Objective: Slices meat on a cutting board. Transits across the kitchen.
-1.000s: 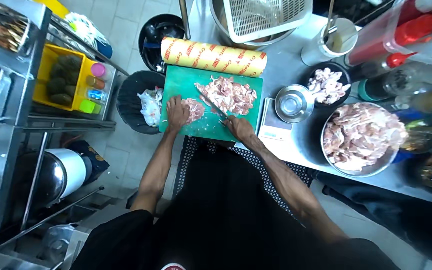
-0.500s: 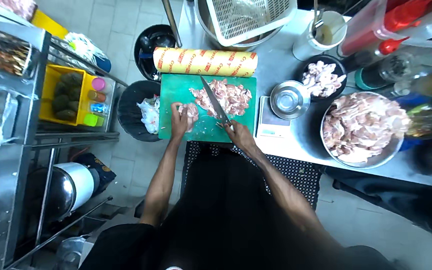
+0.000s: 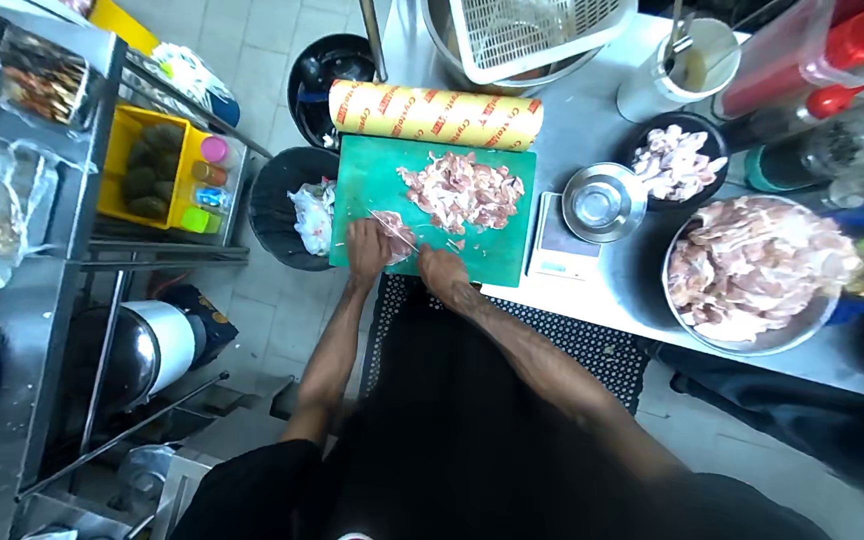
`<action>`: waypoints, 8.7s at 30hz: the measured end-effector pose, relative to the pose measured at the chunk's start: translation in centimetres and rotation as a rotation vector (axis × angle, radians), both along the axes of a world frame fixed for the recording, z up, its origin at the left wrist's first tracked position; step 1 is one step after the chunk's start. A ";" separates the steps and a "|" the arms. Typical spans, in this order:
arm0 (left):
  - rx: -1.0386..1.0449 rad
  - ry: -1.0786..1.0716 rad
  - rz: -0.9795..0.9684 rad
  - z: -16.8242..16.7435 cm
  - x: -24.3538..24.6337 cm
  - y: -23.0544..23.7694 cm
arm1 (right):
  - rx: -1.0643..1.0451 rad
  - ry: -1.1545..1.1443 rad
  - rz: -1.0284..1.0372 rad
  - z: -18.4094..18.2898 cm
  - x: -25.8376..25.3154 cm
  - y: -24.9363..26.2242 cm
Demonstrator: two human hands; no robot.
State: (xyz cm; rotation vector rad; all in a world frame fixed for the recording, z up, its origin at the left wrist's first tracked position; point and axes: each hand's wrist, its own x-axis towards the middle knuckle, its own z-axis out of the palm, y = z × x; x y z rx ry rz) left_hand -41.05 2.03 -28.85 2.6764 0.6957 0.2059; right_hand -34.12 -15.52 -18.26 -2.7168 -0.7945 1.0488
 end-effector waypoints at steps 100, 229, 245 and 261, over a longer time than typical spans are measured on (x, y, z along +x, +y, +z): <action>-0.497 -0.111 -0.317 20.0 50.7 -7.4 | 0.472 0.335 -0.455 3.0 13.8 -31.5; -0.254 -0.141 0.186 -1.3 -2.5 -2.5 | -0.131 0.079 0.189 -2.2 3.5 -6.1; -0.111 -0.198 -0.012 -1.2 -2.7 -2.9 | -0.160 0.129 0.187 1.0 2.0 -5.6; -0.240 -0.268 0.111 -1.3 -3.8 -3.7 | -0.080 0.018 0.217 -4.6 0.5 1.6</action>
